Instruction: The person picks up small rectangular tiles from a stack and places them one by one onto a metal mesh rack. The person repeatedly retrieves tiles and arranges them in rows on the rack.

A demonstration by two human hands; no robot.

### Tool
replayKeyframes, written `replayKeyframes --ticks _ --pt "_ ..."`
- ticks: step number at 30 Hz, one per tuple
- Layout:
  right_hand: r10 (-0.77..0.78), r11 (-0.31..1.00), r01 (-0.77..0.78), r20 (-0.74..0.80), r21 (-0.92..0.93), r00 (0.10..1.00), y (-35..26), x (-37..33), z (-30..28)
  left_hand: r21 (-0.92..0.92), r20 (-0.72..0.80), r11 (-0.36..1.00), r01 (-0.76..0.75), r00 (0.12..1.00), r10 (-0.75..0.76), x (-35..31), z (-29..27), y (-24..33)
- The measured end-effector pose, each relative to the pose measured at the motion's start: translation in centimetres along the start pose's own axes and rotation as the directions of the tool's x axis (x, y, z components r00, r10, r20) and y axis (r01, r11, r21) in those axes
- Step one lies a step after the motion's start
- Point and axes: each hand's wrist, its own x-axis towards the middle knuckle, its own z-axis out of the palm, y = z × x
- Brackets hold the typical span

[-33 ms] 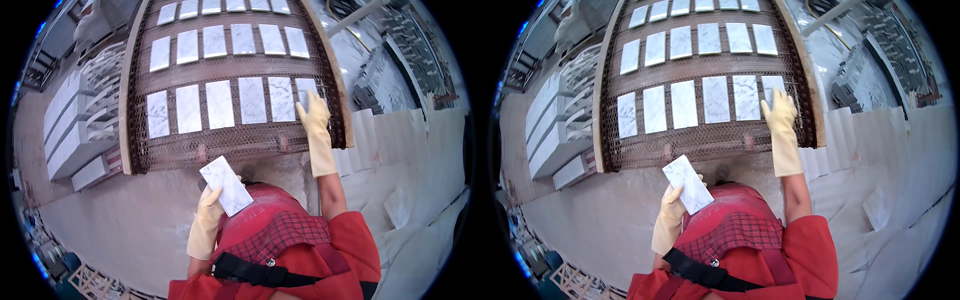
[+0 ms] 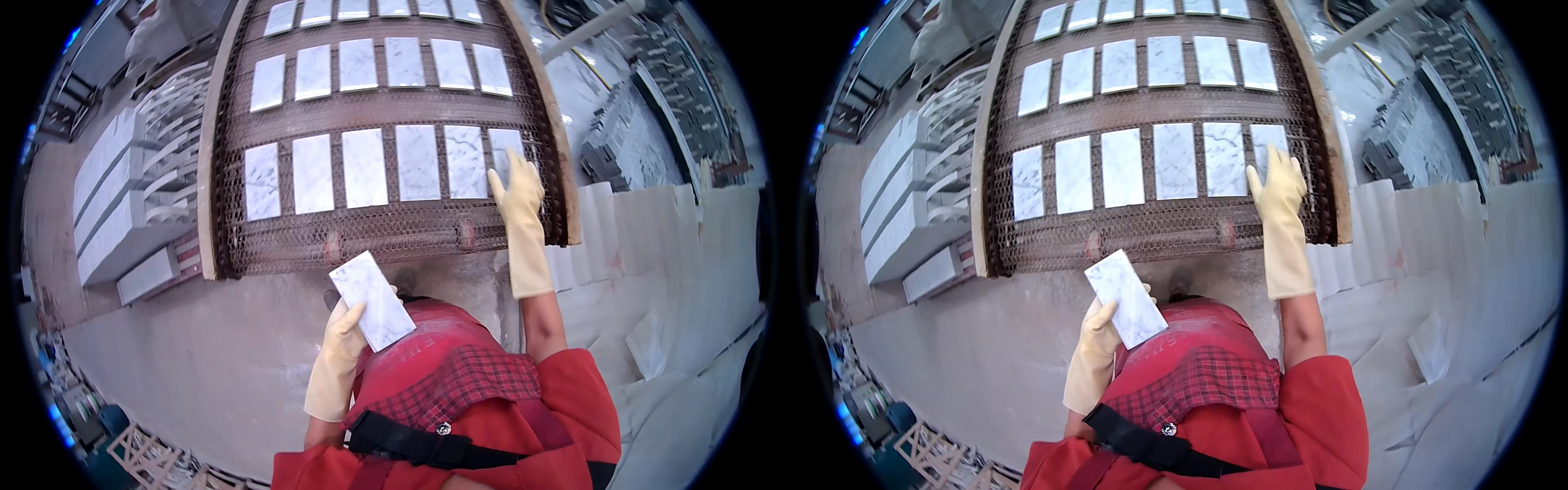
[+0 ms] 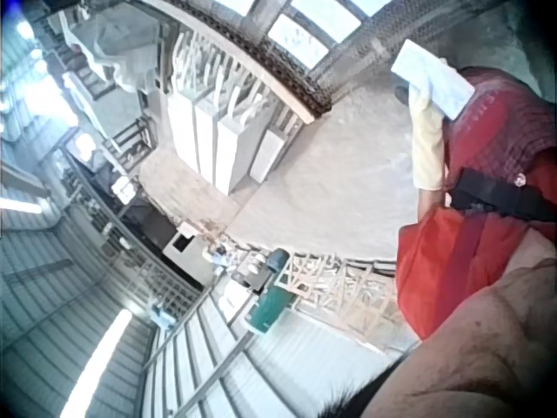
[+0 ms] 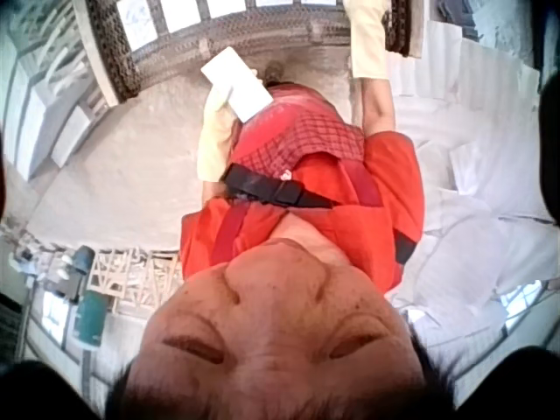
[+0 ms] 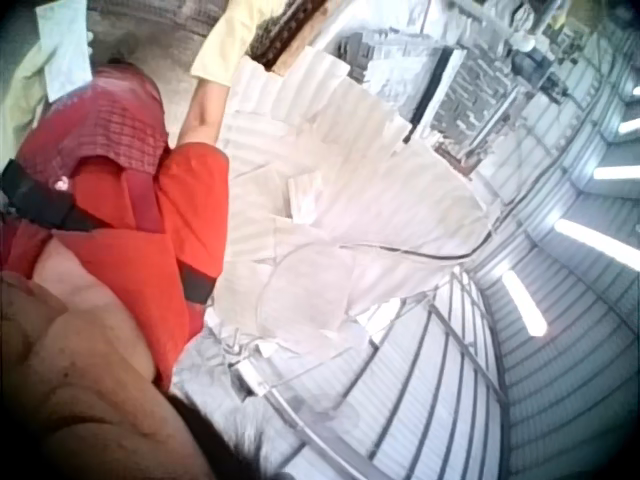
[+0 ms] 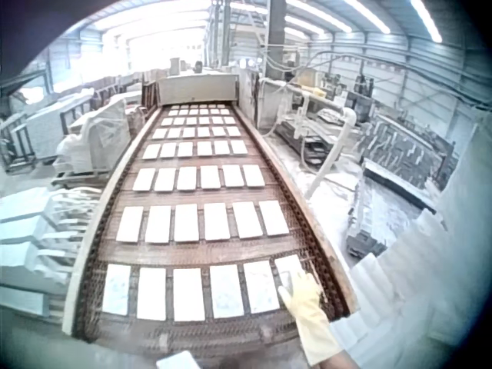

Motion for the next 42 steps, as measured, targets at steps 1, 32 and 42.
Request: replayKeyframes --ticks 1,32,42 --pt "-0.041 0.988 0.045 -0.025 0.145 0.999 -1.3 -0.9 -1.0 -0.006 -0.043 1.0 -0.021 0.999 0.02 0.0 -0.5 -0.3" --pt "-0.319 0.593 -0.752 0.942 0.287 0.108 -18.4 -13.3 -4.2 -0.182 -0.212 0.981 -0.072 0.977 0.033 -1.8 -4.5 -3.0" --pt "0.207 0.976 -0.218 0.204 0.029 0.957 -3.2 -1.8 -3.2 -0.29 -0.316 0.951 -0.102 0.949 0.005 -2.2 -7.6 -4.8"
